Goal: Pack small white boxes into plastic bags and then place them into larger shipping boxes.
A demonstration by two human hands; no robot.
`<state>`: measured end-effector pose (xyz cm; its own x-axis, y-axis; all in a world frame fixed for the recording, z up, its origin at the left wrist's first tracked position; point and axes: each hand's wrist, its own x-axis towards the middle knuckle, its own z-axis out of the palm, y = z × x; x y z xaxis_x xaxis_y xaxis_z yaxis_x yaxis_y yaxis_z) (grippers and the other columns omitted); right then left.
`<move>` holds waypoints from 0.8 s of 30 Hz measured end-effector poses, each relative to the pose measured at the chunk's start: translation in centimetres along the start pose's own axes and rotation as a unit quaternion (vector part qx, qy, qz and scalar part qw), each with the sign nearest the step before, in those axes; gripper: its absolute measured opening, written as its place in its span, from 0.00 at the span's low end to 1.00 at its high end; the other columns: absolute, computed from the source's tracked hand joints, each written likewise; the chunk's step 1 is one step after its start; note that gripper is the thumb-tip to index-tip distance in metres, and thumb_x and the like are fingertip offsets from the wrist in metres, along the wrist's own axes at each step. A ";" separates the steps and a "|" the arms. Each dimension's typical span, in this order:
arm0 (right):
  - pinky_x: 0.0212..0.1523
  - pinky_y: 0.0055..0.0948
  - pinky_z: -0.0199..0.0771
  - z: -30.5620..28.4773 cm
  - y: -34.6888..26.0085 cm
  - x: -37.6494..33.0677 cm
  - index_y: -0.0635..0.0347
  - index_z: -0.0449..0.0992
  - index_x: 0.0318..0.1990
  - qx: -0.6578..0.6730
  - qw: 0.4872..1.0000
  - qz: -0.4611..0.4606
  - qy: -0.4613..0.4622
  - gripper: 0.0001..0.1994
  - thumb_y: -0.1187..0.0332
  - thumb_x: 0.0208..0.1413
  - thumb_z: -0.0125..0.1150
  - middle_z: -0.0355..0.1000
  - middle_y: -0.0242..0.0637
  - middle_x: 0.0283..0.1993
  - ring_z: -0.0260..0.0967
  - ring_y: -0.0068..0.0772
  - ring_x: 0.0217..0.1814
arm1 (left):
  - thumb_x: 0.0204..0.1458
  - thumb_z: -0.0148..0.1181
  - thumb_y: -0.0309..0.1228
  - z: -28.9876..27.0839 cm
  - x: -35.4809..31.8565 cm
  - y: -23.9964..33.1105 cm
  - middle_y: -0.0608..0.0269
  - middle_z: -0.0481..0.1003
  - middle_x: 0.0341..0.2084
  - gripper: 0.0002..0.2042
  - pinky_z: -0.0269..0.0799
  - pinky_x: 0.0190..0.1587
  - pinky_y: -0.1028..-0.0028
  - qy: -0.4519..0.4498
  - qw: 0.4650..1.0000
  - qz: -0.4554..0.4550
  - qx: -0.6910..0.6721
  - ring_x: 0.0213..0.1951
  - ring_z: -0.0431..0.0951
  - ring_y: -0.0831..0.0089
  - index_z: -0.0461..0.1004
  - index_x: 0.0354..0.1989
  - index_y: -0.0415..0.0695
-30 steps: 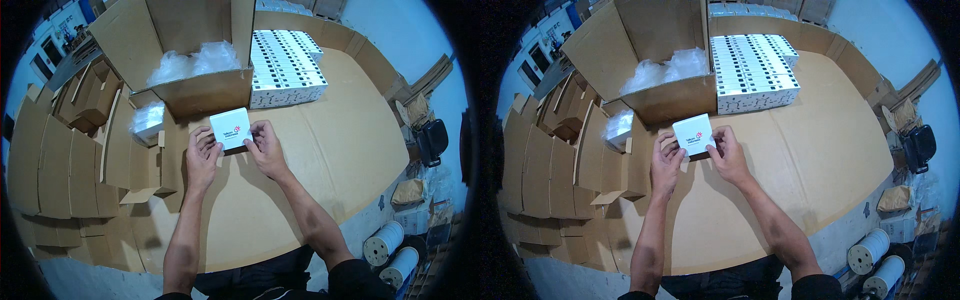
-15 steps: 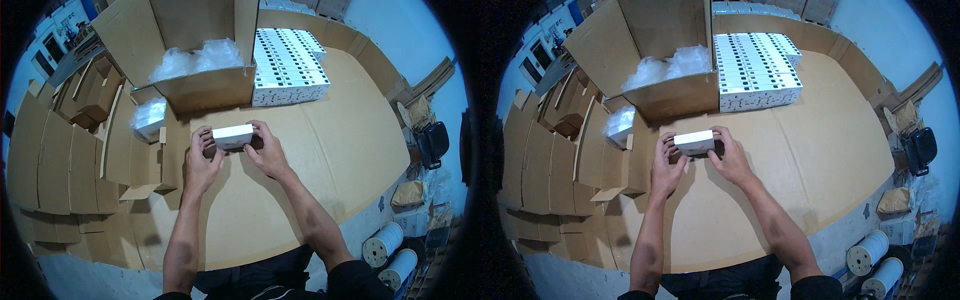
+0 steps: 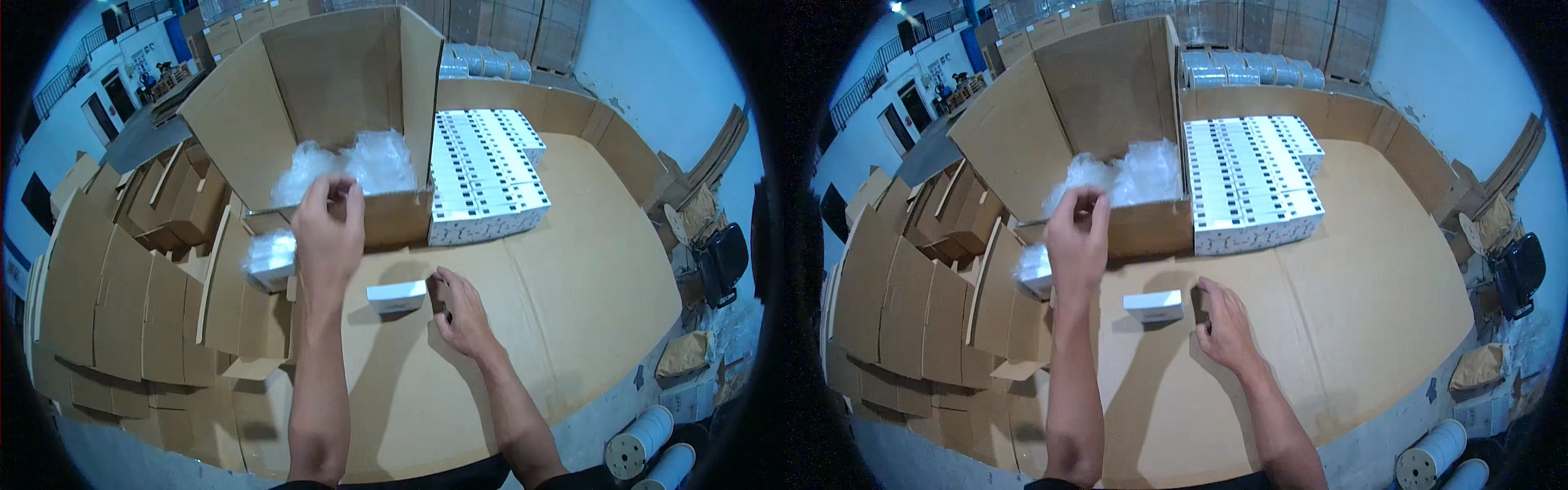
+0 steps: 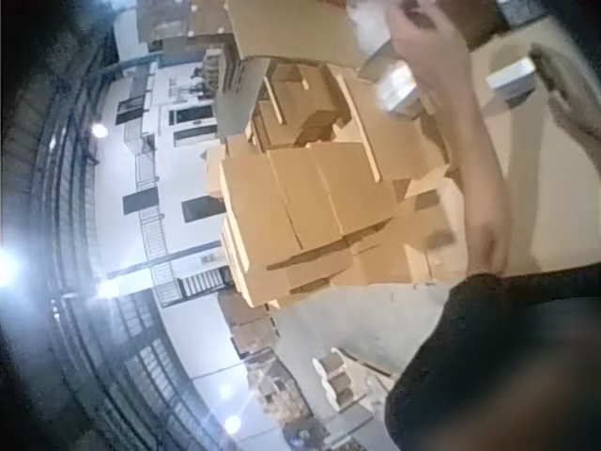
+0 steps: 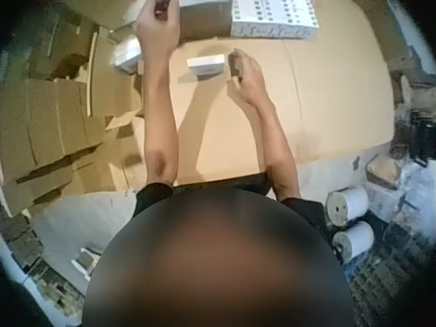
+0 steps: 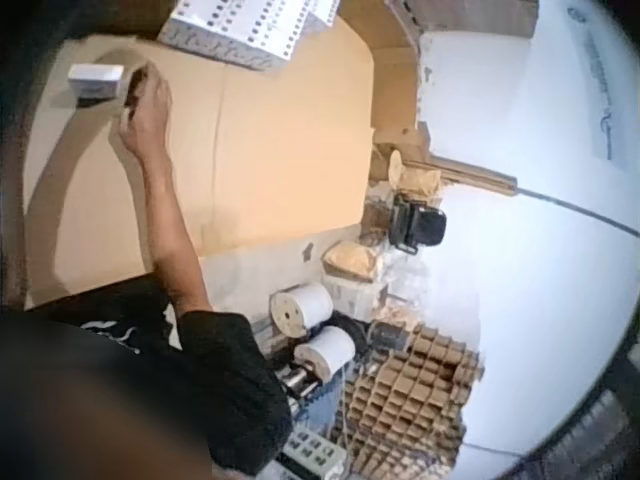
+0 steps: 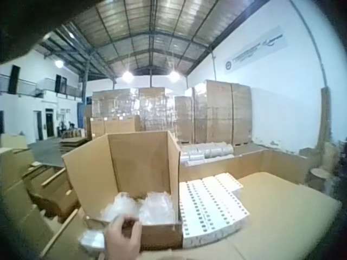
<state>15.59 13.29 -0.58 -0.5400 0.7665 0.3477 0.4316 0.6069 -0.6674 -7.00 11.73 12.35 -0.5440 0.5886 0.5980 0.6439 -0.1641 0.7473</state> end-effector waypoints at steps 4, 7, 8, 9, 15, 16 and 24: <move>0.68 0.49 0.59 -0.1 -0.1 0.0 0.64 0.63 0.63 -0.007 1.000 -0.001 0.005 0.34 0.81 0.41 0.57 0.69 0.51 0.59 0.64 0.56 0.63 | 0.54 0.67 0.34 4.9 10.0 -5.2 0.44 0.82 0.39 0.14 0.77 0.51 0.62 -0.098 0.985 -0.056 0.127 0.47 0.83 0.55 0.81 0.43 0.36; 0.69 0.49 0.57 0.1 0.1 0.3 0.64 0.63 0.63 -0.002 1.000 0.008 0.002 0.34 0.81 0.41 0.58 0.69 0.50 0.59 0.63 0.55 0.64 | 0.52 0.69 0.38 8.7 13.0 -9.1 0.40 0.80 0.46 0.18 0.77 0.56 0.60 -0.189 0.941 -0.097 0.264 0.51 0.81 0.50 0.81 0.44 0.35; 0.69 0.49 0.57 -0.1 0.2 0.3 0.64 0.63 0.63 -0.004 1.000 0.008 0.005 0.34 0.81 0.41 0.58 0.69 0.50 0.59 0.63 0.55 0.64 | 0.50 0.71 0.39 9.9 13.4 -9.8 0.39 0.79 0.48 0.20 0.76 0.58 0.60 -0.231 0.912 -0.124 0.314 0.53 0.80 0.48 0.81 0.44 0.33; 0.70 0.49 0.56 -0.2 0.1 0.3 0.64 0.64 0.63 -0.006 1.000 0.019 -0.001 0.34 0.80 0.41 0.59 0.69 0.50 0.59 0.63 0.54 0.65 | 0.50 0.71 0.39 10.6 13.9 -10.5 0.39 0.79 0.48 0.20 0.76 0.58 0.60 -0.230 0.913 -0.122 0.313 0.53 0.80 0.48 0.81 0.44 0.33; 0.71 0.48 0.57 0.2 0.3 0.4 0.62 0.65 0.62 -0.018 1.000 0.024 -0.003 0.32 0.80 0.43 0.57 0.69 0.49 0.59 0.63 0.53 0.66 | 0.48 0.68 0.36 11.1 15.9 -14.3 0.33 0.79 0.44 0.16 0.75 0.57 0.57 -0.202 0.924 -0.139 0.295 0.51 0.80 0.44 0.82 0.42 0.39; 0.70 0.48 0.59 0.0 0.4 0.3 0.61 0.66 0.61 -0.024 0.999 0.019 0.007 0.31 0.80 0.43 0.56 0.69 0.48 0.58 0.64 0.53 0.65 | 0.49 0.65 0.36 10.1 16.0 -13.1 0.36 0.80 0.41 0.14 0.76 0.55 0.56 -0.211 0.940 -0.154 0.220 0.49 0.81 0.44 0.82 0.40 0.39; 0.71 0.48 0.57 0.4 0.4 0.2 0.66 0.65 0.63 -0.012 1.000 0.007 -0.009 0.32 0.80 0.44 0.58 0.69 0.51 0.60 0.63 0.53 0.66 | 0.55 0.64 0.34 3.7 14.9 -7.6 0.53 0.83 0.34 0.12 0.76 0.45 0.64 0.071 0.996 -0.062 0.004 0.38 0.83 0.61 0.77 0.40 0.38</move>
<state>15.35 13.66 -1.07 -0.5474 0.7706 0.3263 0.4563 0.6017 -0.6556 -18.03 24.74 14.50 -0.6898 0.4866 0.5361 0.5709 -0.0898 0.8161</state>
